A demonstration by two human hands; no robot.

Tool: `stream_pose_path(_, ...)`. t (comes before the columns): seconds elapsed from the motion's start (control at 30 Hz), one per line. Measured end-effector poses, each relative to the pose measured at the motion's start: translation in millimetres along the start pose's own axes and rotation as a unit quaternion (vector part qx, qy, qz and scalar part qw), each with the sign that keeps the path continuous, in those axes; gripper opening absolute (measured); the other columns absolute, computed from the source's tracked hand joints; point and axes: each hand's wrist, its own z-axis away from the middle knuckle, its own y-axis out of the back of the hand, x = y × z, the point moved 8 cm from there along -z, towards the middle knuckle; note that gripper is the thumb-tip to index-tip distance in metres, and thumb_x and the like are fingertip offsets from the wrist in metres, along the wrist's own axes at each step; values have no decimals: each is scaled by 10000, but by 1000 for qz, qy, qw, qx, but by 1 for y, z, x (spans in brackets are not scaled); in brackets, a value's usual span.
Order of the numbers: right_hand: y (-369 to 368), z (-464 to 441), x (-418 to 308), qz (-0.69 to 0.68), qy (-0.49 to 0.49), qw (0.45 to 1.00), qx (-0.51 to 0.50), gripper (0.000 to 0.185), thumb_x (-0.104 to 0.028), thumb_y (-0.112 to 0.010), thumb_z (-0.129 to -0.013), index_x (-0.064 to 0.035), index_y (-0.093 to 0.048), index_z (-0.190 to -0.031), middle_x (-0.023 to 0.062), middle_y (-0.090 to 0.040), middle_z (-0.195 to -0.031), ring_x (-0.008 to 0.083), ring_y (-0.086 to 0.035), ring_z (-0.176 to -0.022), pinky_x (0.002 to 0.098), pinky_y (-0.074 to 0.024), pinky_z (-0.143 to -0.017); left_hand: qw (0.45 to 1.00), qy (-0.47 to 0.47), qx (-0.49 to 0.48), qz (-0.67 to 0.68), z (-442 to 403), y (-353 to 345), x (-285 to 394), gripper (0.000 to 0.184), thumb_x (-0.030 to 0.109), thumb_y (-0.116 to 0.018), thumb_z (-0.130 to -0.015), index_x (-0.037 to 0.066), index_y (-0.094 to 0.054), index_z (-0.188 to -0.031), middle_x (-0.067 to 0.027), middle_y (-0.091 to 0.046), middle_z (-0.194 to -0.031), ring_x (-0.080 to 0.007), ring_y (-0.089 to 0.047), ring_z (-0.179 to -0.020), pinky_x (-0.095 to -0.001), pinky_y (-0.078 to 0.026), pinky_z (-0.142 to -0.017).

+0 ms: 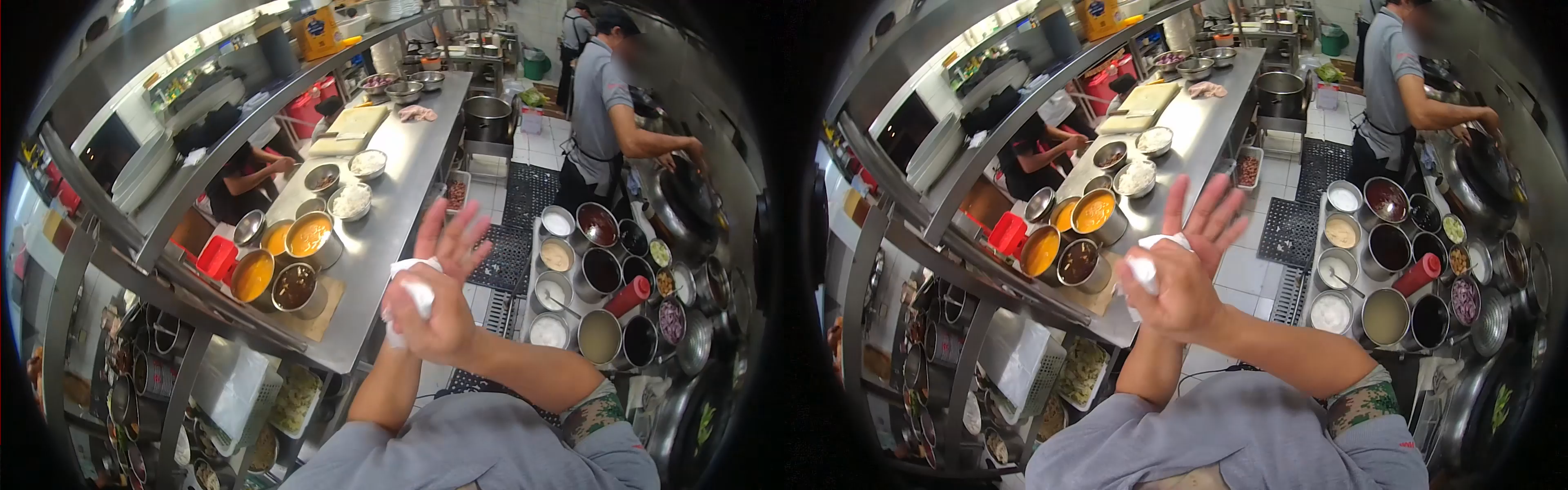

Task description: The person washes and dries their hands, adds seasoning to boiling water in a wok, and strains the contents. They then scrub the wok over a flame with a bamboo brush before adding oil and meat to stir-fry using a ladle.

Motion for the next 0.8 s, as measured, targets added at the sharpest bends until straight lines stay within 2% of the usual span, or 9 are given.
stream_pose_path(0.07, 10, 5, 8, -157, -155, 975, 32, 262, -212, -544, -1049, -24, -624, -884, 70, -607, -673, 137, -582, -582, 287, -445, -569, 997, -16, -16, -79, 0, -10, 5, 895, 576, -572, -946, 200, -129, -1627, -219, -225, -1641, -382, -271, -1505, -504, -251, -1212)
stream_pose_path(0.2, 25, 12, 1, -403, -147, 901, 67, 360, -337, -459, -1085, -77, -557, -857, 15, -539, -575, 109, -480, -462, 261, -405, -506, 970, -43, -114, -209, -16, -22, 19, 1143, 496, -775, -822, 149, -50, -1635, -224, -177, -1658, -383, -268, -1509, -495, -218, -1221)
stream_pose_path(0.3, 47, 11, 16, -674, -215, 700, 98, 419, -386, -381, -1103, -128, -483, -789, -22, -436, -503, 94, -379, -387, 267, -376, -468, 926, -18, -163, -339, -26, -17, 26, 1534, 519, -963, -542, 103, 39, -1627, -227, -131, -1668, -392, -275, -1504, -508, -229, -1213)
stream_pose_path(0.4, 110, 5, -5, -667, -91, 727, 137, 425, -367, -305, -1120, -154, -459, -786, -51, -363, -474, 80, -326, -358, 269, -364, -456, 870, -57, -105, -478, -29, 25, 46, 1638, 550, -982, -417, 98, 31, -1623, -228, -192, -1645, -388, -338, -1473, -506, -271, -1200)
stream_pose_path(0.47, 151, 7, 2, -620, -54, 768, 149, 424, -380, -293, -1120, -141, -522, -854, -14, -530, -612, 87, -487, -487, 279, -438, -532, 897, -162, 7, -411, -20, 22, 59, 1250, 472, -923, -654, 75, -191, -1585, -219, -365, -1560, -369, -437, -1407, -504, -324, -1185)
stream_pose_path(0.57, 123, 18, 66, -423, -227, 805, 348, 493, -452, -288, -1107, -47, -560, -1035, 90, -643, -798, 222, -658, -697, 397, -533, -687, 891, -323, 38, -317, -21, -24, 73, 631, 347, -653, -990, 46, -383, -1475, -193, -492, -1458, -332, -549, -1296, -486, -456, -1096)
stream_pose_path(0.6, 85, 33, 98, -499, -264, 769, 300, 471, -395, -294, -1115, -56, -622, -1135, 136, -678, -1045, 221, -669, -931, 371, -538, -856, 891, -372, 14, -261, -31, -52, 84, 557, 329, -616, -1011, 39, -410, -1438, -185, -527, -1404, -323, -567, -1263, -481, -480, -1064)
stream_pose_path(0.73, -35, 96, 127, -353, -294, 884, 89, 416, -294, -334, -1101, -35, -596, -1295, 67, -667, -1213, 200, -645, -1111, 346, -505, -994, 836, -478, 25, -268, -107, -142, 138, 414, 272, -585, -1023, 11, -486, -1330, -146, -614, -1225, -276, -635, -1115, -433, -528, -939)
stream_pose_path(0.8, -41, 103, 123, -491, -383, 780, 58, 412, -292, -355, -1089, -27, -571, -1320, 87, -650, -1254, 223, -626, -1158, 358, -485, -1033, 694, -588, 30, -413, -118, -158, 150, 354, 159, -658, -950, 8, -551, -1252, -129, -636, -1190, -247, -643, -1042, -382, -511, -895)
